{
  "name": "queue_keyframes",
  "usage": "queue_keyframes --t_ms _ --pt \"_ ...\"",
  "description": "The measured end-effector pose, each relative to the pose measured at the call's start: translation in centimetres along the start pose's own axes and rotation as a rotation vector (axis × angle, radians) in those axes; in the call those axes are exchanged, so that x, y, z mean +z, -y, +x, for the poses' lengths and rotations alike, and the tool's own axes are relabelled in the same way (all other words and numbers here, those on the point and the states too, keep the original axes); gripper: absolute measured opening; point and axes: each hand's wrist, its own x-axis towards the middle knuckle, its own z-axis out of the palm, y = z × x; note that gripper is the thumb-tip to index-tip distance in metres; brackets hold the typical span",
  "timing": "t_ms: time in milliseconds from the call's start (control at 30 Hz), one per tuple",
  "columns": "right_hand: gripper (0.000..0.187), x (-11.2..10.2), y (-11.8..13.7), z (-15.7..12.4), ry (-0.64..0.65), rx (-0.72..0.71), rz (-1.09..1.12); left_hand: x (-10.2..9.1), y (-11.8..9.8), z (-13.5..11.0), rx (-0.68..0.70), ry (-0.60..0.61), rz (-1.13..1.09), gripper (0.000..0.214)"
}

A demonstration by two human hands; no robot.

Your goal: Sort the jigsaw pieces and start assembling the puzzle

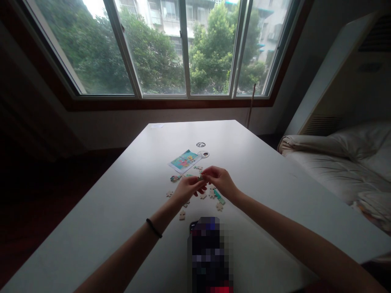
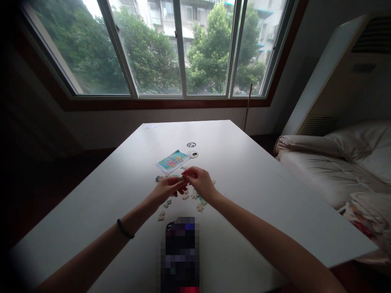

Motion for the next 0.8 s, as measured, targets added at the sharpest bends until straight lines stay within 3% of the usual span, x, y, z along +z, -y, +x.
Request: queue_keyframes --t_ms 133,200,367,433,533,700,800 --pt "0.009 -0.5 0.3 0.0 -0.169 -0.161 -0.191 -0.9 0.6 0.2 -0.012 0.022 0.077 0.045" --pt "0.01 -1.0 -0.2 0.4 -0.196 -0.185 -0.247 -1.8 1.1 0.1 -0.018 0.011 0.168 0.047" --pt "0.009 -2.3 -2.8 1.4 0.145 -0.043 -0.465 -3.9 2.2 -1.4 -0.048 0.001 0.504 0.044" --pt "0.007 -2.7 -3.5 1.3 0.185 -0.047 -0.536 -4.2 2.4 -2.2 -0.074 0.002 0.642 0.044" --pt "0.012 -3.4 -3.5 0.6 0.21 -0.199 -0.606 -4.2 2.3 -3.1 -0.081 -0.006 0.813 0.044" --pt "0.033 -4.4 -2.7 -0.6 0.563 -0.535 -0.72 -3.9 1.7 -3.4 -0.033 -0.04 1.006 0.043" --pt "0.027 -4.4 -2.8 -0.9 0.646 -0.636 -0.85 -3.8 1.5 -3.2 0.017 -0.089 1.154 0.039"
